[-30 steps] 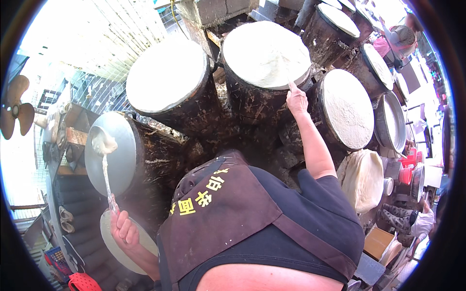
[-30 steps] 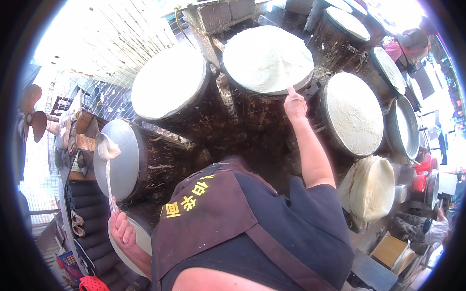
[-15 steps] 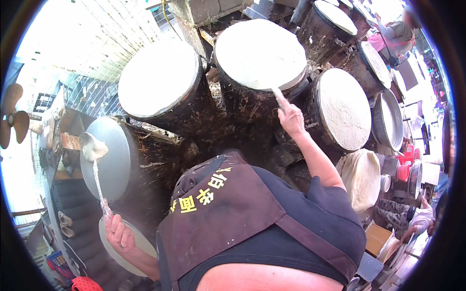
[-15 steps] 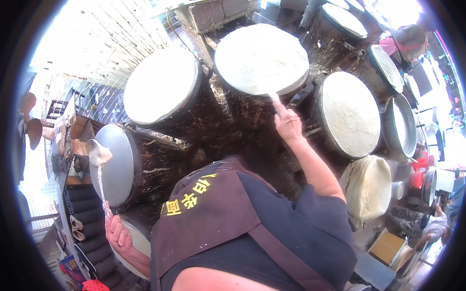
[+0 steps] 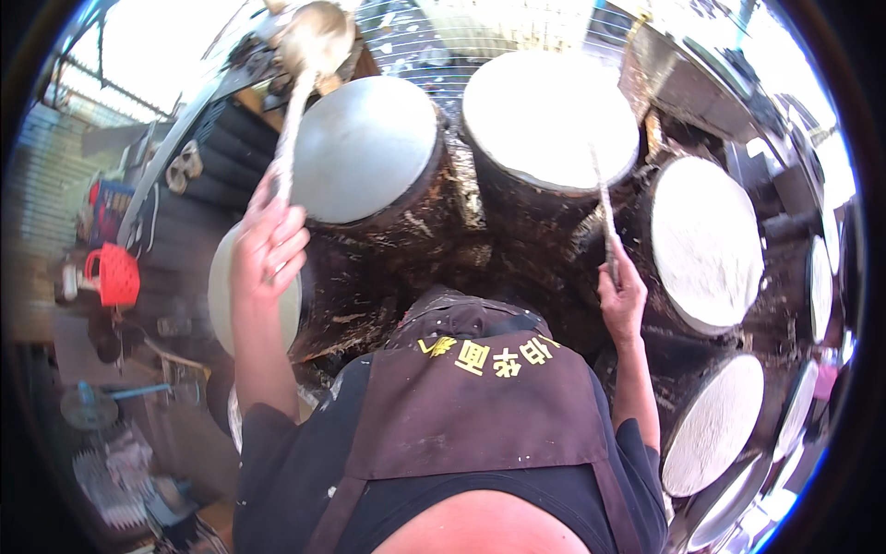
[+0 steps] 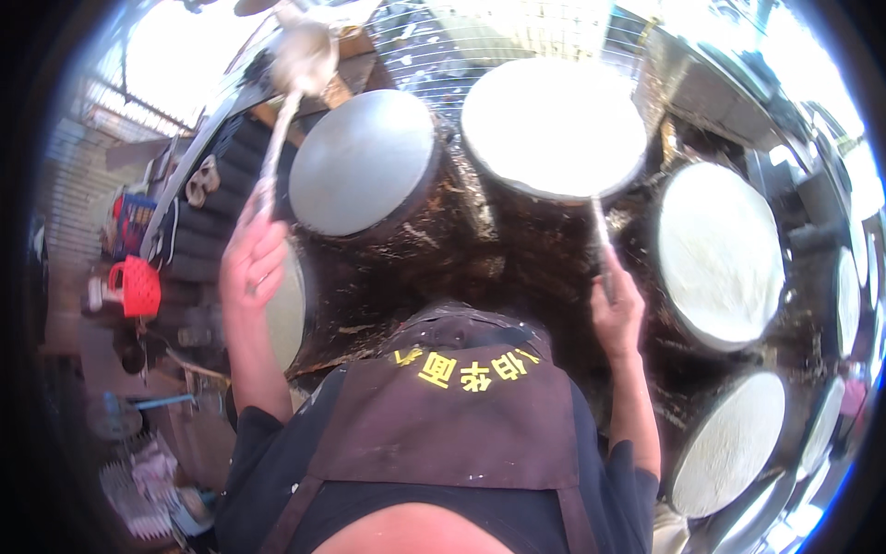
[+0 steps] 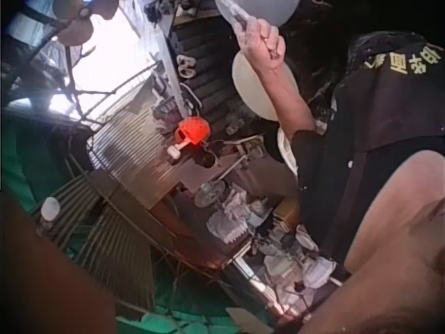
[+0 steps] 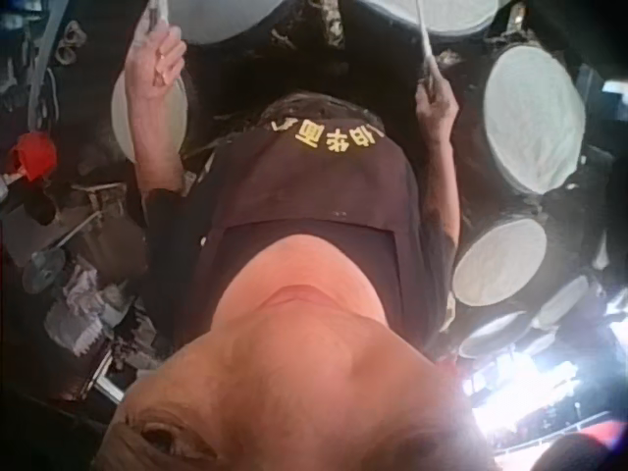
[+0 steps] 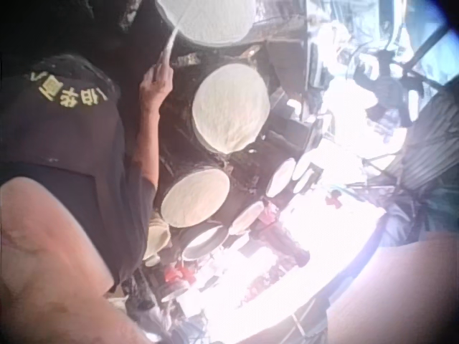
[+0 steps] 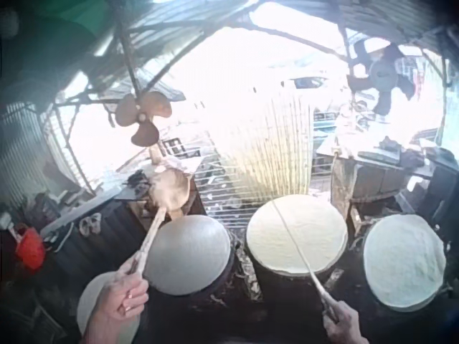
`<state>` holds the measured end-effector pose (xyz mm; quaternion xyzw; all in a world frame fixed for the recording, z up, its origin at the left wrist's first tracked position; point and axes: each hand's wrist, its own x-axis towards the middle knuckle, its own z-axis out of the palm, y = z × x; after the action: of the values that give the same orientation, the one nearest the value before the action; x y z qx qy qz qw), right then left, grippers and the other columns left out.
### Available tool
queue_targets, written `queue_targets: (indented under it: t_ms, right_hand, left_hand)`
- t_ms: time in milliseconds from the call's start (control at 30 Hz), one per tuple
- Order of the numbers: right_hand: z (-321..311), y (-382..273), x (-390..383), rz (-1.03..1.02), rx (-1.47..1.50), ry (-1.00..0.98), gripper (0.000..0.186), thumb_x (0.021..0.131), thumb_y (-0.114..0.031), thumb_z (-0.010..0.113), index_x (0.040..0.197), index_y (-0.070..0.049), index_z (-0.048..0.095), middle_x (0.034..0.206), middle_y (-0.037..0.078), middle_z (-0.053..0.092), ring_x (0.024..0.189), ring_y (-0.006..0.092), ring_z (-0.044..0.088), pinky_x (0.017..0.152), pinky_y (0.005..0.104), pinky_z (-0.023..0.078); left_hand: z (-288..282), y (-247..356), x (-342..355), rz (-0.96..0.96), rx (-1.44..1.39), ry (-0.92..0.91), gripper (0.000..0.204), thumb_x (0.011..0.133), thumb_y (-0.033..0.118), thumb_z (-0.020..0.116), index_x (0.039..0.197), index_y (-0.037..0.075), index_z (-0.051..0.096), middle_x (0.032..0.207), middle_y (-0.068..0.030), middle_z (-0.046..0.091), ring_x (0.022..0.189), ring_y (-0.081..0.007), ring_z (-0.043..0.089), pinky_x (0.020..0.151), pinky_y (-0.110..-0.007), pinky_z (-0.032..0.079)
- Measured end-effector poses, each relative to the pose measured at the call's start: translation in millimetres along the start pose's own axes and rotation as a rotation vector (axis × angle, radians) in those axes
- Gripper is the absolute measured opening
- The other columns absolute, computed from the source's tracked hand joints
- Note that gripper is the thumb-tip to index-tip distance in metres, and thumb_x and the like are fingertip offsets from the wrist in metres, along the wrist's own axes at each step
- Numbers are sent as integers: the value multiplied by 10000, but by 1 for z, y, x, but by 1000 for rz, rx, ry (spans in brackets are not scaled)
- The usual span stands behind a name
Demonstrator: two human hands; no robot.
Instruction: The person ladles batter onto several hot griddles, spreads it into thin circles, and flips the crepes as they cook. The person then stacks the finished crepes into a container.
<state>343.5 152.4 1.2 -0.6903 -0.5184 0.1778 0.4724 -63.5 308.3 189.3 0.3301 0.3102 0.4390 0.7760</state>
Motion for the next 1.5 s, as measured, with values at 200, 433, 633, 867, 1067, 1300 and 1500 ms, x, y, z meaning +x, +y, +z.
queue_targets:
  t_ms: [200, 433, 633, 867, 1067, 1300, 1500]
  right_hand:
    - [103, -61, 55, -212, -21, -263, 513, 806, 14, 589, 1298, -128, 562, 848, 177, 583, 759, 334, 596, 705, 377, 483]
    - [208, -57, 65, -187, -275, -358, 517, 836, -52, 543, 1333, -190, 503, 821, 183, 535, 756, 390, 587, 668, 483, 481]
    - [228, -54, 50, -70, -363, -365, 501, 861, -88, 537, 1347, -198, 484, 852, 208, 540, 777, 415, 596, 682, 495, 488]
    - [222, -67, 39, -37, -301, -358, 530, 837, -76, 536, 1357, -153, 474, 843, 222, 556, 831, 409, 593, 743, 485, 475]
    - [254, -92, 53, -40, -366, -357, 555, 831, -49, 496, 1374, -154, 456, 884, 244, 571, 820, 410, 602, 750, 483, 488]
    - [272, -103, 111, -130, -317, -393, 517, 804, -29, 529, 1303, -166, 527, 921, 225, 629, 871, 374, 640, 776, 454, 517]
    - [306, -101, 102, 35, -226, -402, 504, 811, -14, 522, 1306, -104, 516, 1068, 247, 637, 998, 376, 633, 927, 418, 501]
  left_hand:
    - [-52, -45, 73, -19, 535, 268, 660, 942, 83, 502, 1511, 151, 175, 605, 38, 387, 382, -30, 338, 274, -206, 302]
    - [-130, -95, 123, 233, 1238, 401, 541, 903, 121, 538, 1426, 127, 401, 713, -71, 594, 537, -172, 555, 468, -331, 464]
    - [-134, -1, 114, 298, 2049, 588, 477, 902, 295, 563, 1364, 342, 453, 904, -157, 683, 810, -377, 670, 700, -484, 535]
    - [-162, 39, 93, 584, 1134, 549, 523, 917, 135, 533, 1421, 130, 394, 775, -54, 527, 626, -184, 491, 559, -325, 375]
    - [-138, 0, 25, 79, 512, 333, 550, 945, 103, 492, 1460, 95, 300, 589, 43, 367, 395, -36, 348, 335, -198, 309]
    - [-156, 1, -82, 45, 323, 319, 463, 994, 121, 422, 1444, 110, 314, 608, 29, 389, 365, -29, 327, 322, -179, 284]
    - [-171, 7, -166, 208, 95, 311, 503, 1017, 199, 406, 1471, 70, 231, 603, 28, 352, 365, -39, 304, 306, -192, 253]
